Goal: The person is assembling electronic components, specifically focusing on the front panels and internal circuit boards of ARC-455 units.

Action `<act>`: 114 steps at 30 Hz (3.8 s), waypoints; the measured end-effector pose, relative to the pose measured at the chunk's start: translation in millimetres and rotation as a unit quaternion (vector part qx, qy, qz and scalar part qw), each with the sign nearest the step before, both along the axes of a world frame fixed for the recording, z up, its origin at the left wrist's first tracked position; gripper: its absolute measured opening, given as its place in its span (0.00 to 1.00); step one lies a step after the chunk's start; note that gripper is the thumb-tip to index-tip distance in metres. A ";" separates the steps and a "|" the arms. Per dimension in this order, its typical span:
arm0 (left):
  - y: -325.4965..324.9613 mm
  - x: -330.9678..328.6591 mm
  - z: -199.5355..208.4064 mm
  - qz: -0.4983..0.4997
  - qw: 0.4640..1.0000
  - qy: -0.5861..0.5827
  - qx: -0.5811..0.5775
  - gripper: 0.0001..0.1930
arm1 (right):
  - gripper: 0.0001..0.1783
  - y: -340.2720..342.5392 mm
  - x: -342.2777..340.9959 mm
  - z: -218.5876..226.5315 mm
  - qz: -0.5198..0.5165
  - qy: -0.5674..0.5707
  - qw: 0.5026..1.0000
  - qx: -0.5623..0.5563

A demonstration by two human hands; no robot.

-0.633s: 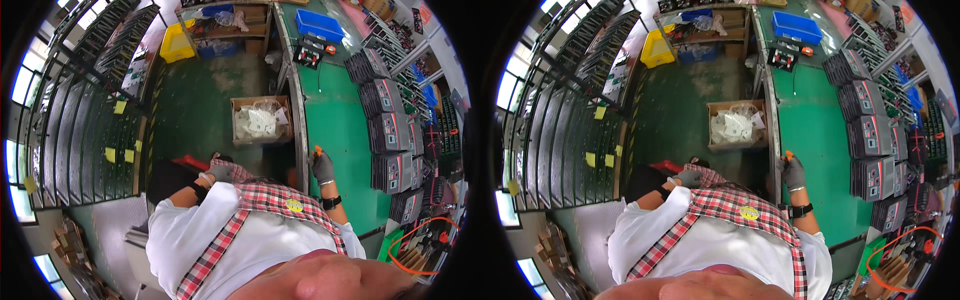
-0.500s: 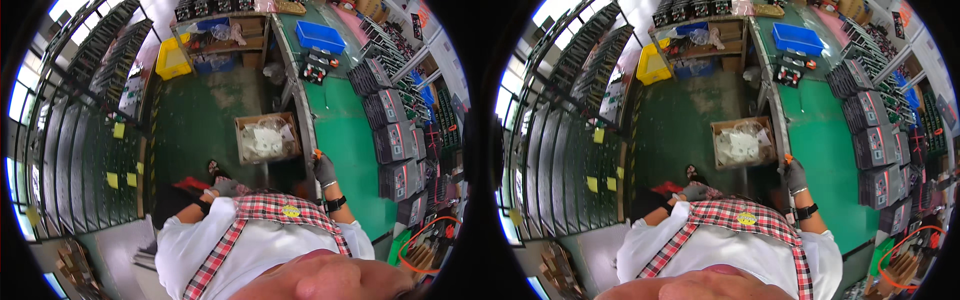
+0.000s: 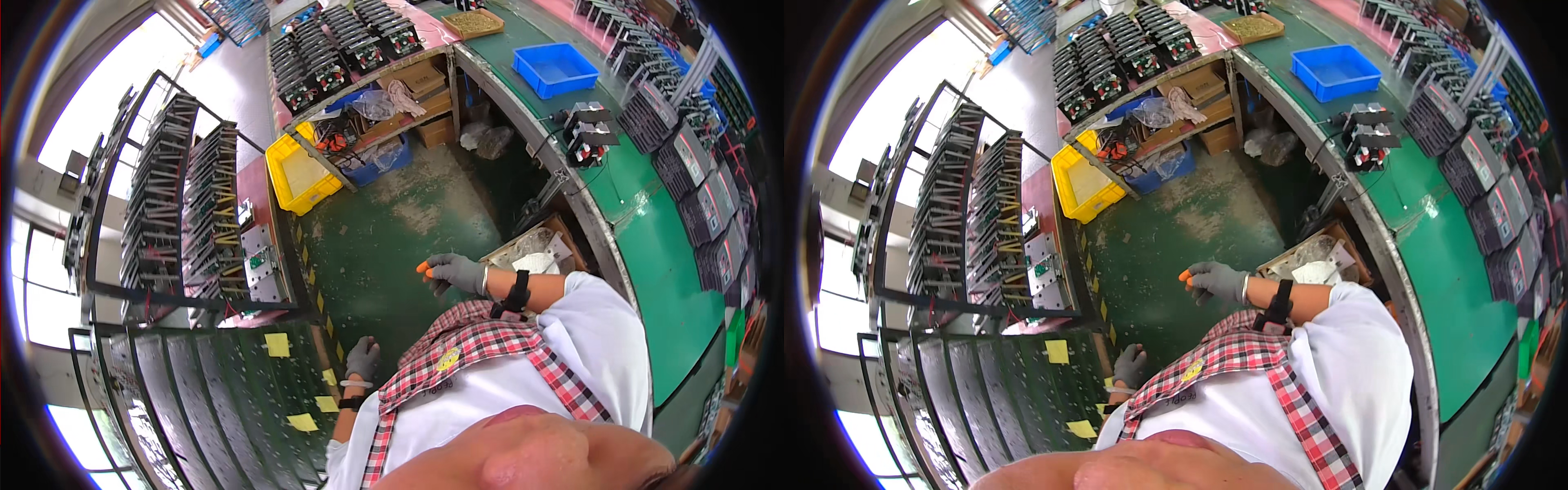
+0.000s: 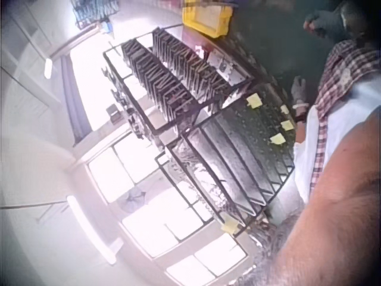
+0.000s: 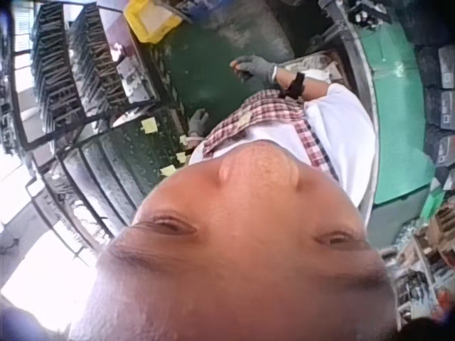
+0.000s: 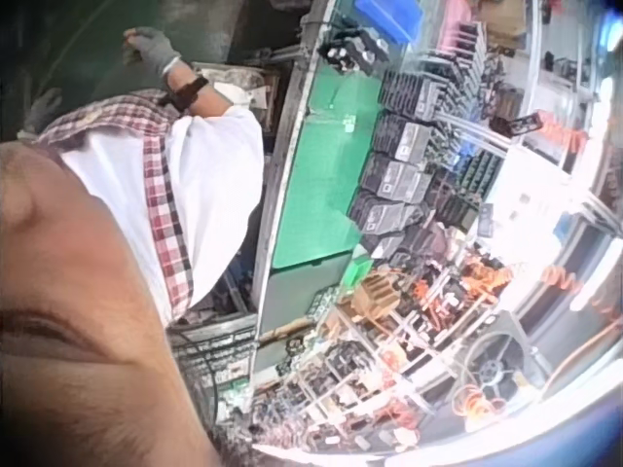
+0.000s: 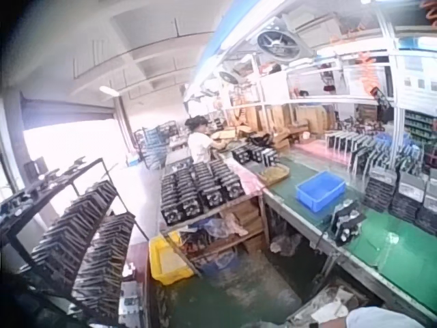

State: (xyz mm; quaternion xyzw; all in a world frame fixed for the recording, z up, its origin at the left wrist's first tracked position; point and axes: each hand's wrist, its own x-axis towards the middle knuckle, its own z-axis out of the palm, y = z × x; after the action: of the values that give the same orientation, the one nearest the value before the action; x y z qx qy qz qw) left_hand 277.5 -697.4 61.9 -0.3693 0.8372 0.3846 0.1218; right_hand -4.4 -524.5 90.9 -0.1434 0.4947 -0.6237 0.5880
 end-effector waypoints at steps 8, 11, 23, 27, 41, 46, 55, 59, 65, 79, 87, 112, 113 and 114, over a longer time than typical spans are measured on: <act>-44.9 -147.6 -17.4 -0.174 0.973 0.088 0.121 0.19 | 0.16 -71.2 -70.0 -21.3 -0.075 -0.035 0.989 0.123; -85.9 -192.2 -7.7 -0.215 0.972 0.033 0.093 0.20 | 0.16 -106.1 -119.4 -11.3 -0.085 -0.022 0.993 0.081; -165.9 -463.3 31.8 -0.264 0.948 0.146 0.103 0.17 | 0.15 -144.4 -347.2 15.0 -0.230 -0.002 0.973 0.007; -191.9 -559.0 31.3 -0.344 0.914 0.170 0.133 0.17 | 0.16 -128.6 -410.7 22.6 -0.288 0.069 0.955 -0.009; -103.5 -882.8 121.6 -0.635 0.697 0.157 0.293 0.17 | 0.16 77.8 -591.2 139.9 -0.647 0.213 0.697 0.226; -58.5 -936.8 121.0 -0.685 0.657 0.153 0.275 0.18 | 0.21 205.6 -674.4 174.7 -0.601 0.300 0.576 0.466; -34.2 -1029.4 113.5 -0.571 0.785 0.113 0.213 0.20 | 0.30 406.9 -867.8 159.4 -0.466 0.348 0.387 0.716; -21.2 -1045.6 78.4 -0.533 0.816 0.006 0.222 0.22 | 0.37 441.4 -935.1 121.0 -0.455 0.300 0.389 0.743; 15.6 -1058.8 52.1 -0.440 0.859 -0.016 0.262 0.15 | 0.41 466.0 -993.9 69.4 -0.399 0.194 0.415 0.794; 31.2 -1067.2 29.0 -0.446 0.853 -0.078 0.258 0.15 | 0.35 499.5 -1038.6 43.6 -0.345 0.137 0.398 0.839; 26.9 -1064.5 25.6 -0.423 0.863 -0.089 0.263 0.15 | 0.36 490.4 -1038.1 47.6 -0.388 0.114 0.398 0.823; 26.1 -1068.6 63.3 -0.512 0.844 -0.035 0.155 0.18 | 0.35 641.3 -1060.8 -22.8 -0.490 0.246 0.382 0.743; 24.5 -1069.7 67.3 -0.500 0.851 -0.029 0.155 0.18 | 0.37 641.9 -1063.6 -20.6 -0.550 0.233 0.386 0.703; 24.8 -1072.0 72.1 -0.517 0.842 -0.026 0.150 0.19 | 0.39 641.7 -1060.5 -17.4 -0.608 0.214 0.384 0.661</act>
State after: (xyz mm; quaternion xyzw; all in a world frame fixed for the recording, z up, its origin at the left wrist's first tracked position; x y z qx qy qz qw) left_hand -794.6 -672.6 134.1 0.1304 0.8354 0.3766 0.3785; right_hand -1064.9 117.2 73.5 0.5011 0.8154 -0.2392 -0.1637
